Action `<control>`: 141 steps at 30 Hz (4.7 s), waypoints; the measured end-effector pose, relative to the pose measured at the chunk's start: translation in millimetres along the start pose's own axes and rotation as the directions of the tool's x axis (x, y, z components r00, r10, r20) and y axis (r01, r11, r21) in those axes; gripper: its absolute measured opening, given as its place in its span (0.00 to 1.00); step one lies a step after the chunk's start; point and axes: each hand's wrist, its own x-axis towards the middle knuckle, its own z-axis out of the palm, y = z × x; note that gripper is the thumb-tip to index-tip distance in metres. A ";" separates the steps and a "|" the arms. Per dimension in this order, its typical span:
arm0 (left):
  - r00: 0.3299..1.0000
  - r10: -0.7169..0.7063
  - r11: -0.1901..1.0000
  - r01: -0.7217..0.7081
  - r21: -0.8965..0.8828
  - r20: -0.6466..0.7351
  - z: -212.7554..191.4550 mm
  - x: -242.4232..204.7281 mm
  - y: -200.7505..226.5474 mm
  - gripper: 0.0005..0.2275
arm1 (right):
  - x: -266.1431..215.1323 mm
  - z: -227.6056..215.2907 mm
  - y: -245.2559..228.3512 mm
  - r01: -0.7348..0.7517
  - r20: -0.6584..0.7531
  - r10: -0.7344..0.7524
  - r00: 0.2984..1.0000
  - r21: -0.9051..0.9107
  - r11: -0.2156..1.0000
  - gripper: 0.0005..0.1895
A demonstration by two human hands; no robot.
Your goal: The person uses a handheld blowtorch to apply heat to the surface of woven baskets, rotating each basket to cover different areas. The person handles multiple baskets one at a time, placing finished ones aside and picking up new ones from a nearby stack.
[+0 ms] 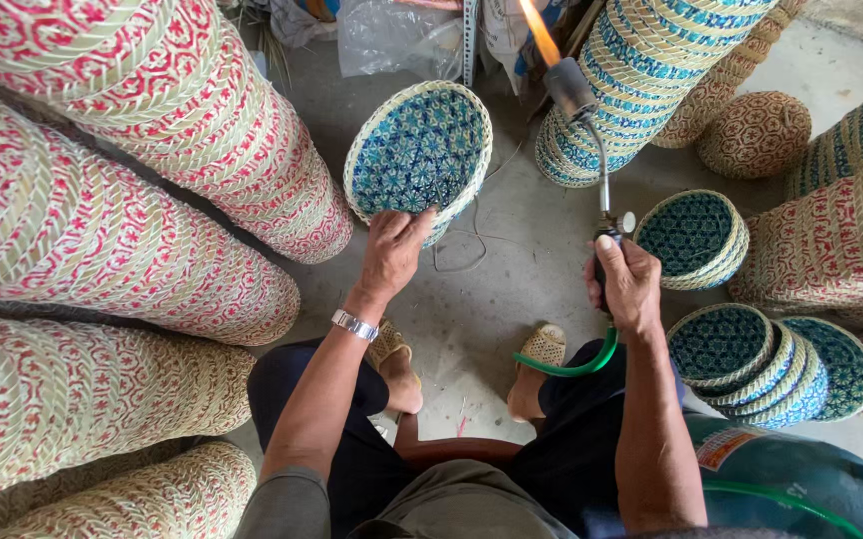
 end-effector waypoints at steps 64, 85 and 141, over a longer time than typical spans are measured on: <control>0.415 -0.223 -0.379 0.796 -0.471 0.882 80.8 13.3 98.8 0.26 | -27.5 83.8 49.6 0.205 0.181 -0.151 0.972 -0.334 0.920 0.41; 0.618 -0.286 -0.456 0.584 -0.672 0.732 56.0 -43.5 36.7 0.19 | 137.7 -222.3 319.2 -0.557 -0.613 0.263 0.745 -0.355 0.751 0.70; 0.623 -0.227 -0.481 0.596 -0.642 0.748 66.6 -47.0 14.6 0.17 | 9.0 -211.6 357.5 -0.451 -0.374 0.292 0.880 -0.471 0.758 0.43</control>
